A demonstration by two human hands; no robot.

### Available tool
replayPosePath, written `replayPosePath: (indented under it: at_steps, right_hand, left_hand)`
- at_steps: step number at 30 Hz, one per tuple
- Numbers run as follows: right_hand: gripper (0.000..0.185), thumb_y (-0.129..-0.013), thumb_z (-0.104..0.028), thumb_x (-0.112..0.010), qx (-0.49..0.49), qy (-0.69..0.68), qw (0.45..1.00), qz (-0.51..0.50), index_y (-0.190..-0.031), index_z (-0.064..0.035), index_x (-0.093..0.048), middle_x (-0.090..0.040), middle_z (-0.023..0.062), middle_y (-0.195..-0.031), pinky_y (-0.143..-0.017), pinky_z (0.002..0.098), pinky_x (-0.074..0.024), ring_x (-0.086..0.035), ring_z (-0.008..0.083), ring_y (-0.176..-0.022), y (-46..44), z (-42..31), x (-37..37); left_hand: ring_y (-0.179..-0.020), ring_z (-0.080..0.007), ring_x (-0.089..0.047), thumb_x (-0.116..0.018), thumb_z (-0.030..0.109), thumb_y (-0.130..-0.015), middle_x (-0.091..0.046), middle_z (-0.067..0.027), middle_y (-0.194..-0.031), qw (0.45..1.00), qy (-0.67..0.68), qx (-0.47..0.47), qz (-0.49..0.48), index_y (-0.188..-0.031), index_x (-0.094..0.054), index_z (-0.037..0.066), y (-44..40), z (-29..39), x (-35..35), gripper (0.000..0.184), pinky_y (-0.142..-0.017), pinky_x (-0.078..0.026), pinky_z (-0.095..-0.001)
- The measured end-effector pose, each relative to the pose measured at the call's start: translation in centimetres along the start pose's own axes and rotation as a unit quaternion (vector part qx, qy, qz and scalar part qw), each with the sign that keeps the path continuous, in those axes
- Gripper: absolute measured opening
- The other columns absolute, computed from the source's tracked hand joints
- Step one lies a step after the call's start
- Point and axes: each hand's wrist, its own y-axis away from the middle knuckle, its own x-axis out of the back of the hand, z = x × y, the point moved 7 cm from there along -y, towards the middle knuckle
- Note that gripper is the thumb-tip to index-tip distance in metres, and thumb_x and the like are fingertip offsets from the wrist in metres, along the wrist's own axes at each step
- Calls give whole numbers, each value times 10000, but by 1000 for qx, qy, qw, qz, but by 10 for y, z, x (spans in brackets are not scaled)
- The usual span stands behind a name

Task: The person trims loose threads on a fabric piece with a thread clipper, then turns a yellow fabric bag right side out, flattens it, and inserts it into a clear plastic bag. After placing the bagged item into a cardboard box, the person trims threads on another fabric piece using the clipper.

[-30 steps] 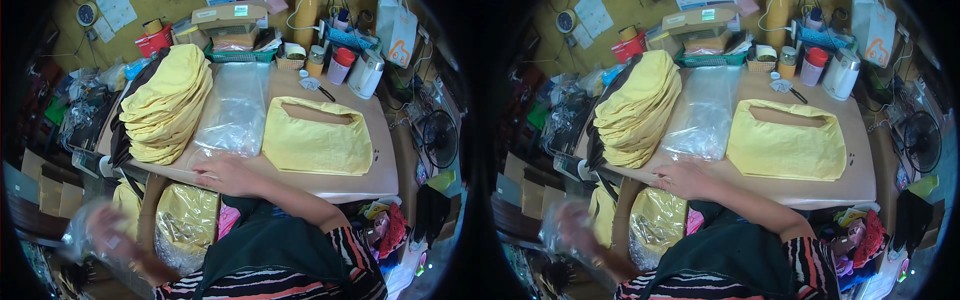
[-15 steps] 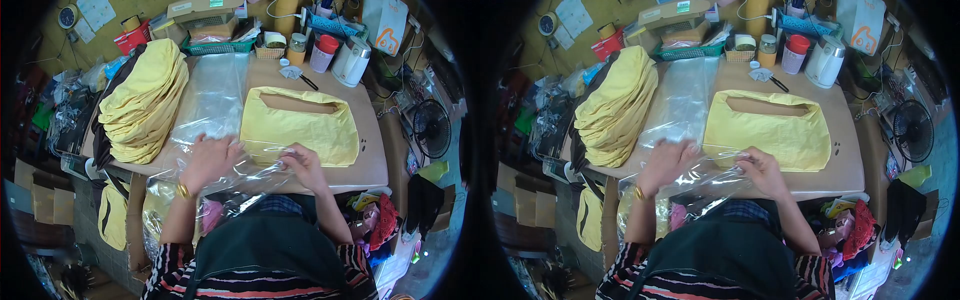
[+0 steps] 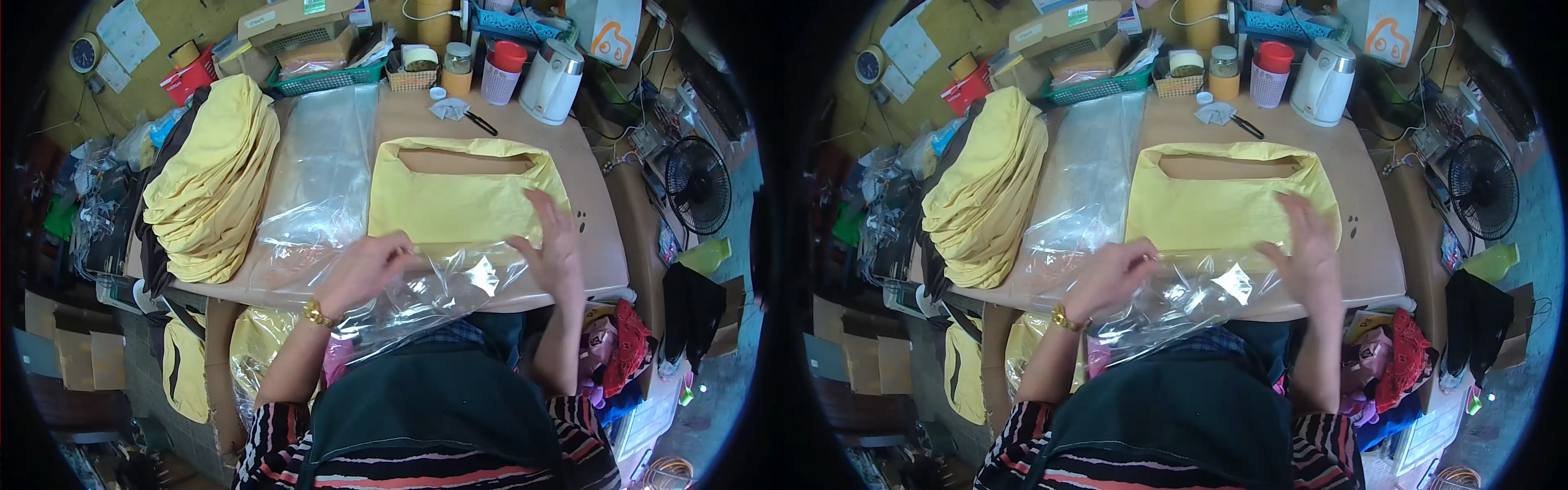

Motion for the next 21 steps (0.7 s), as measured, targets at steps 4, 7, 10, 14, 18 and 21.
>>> replayPosePath:
  at_steps: [4, 7, 10, 14, 18, 21]
  right_hand:
    - [557, -782, -226, -752, 160, -177, 971, 11, -1262, -62, -521, -607, 165, -1189, -1089, 492, -318, -580, 305, -1115, -7, -91, -20]
    - [379, -807, -222, -738, 136, -122, 963, -199, -1117, -52, -602, -669, 131, -941, -915, 391, -474, -650, 271, -918, -7, -90, -75]
    - [237, -824, -193, -726, 79, -298, 937, -166, -971, -30, -637, -644, 107, -748, -694, 349, -510, -651, 240, -752, -8, -75, -91]
    - [151, -845, -122, -696, 42, -349, 931, -97, -900, -2, -622, -623, 110, -788, -610, 342, -479, -612, 231, -700, -7, -80, -91]
    - [136, -842, -90, -694, -1, -371, 925, -80, -875, 0, -598, -597, 101, -820, -629, 314, -475, -575, 232, -677, -4, -75, -106]
    - [129, -844, -49, -685, 17, -374, 924, -74, -878, 0, -571, -584, 80, -843, -646, 277, -436, -536, 142, -728, -3, -75, -105]
  left_hand:
    - [-599, -294, -596, -647, 154, -865, -627, -147, -701, 997, 5, -72, 5, -899, -633, 35, -4, 32, -19, 125, -601, -485, -336]
    - [-670, -218, -645, -642, 93, -863, -668, -122, -788, 998, 43, -25, 48, -922, -655, 25, 4, 20, 5, 90, -634, -499, -316]
    - [-692, -183, -650, -652, 93, -874, -679, -111, -836, 985, 116, 28, 122, -965, -649, 12, 14, -16, 12, 122, -619, -502, -302]
    - [-641, -62, -580, -573, 225, -982, -638, -19, -758, 857, 473, 99, 180, -926, -633, 4, 17, -42, -4, 235, -562, -460, -217]
    - [-501, -29, -415, -554, 311, -989, -490, 46, -603, 821, 513, 142, 208, -799, -572, 54, 16, -51, -18, 320, -475, -333, -183]
    - [-553, -21, -458, -610, 244, -962, -518, 39, -639, 821, 514, 149, 198, -854, -577, 47, 15, -60, -25, 227, -504, -360, -181]
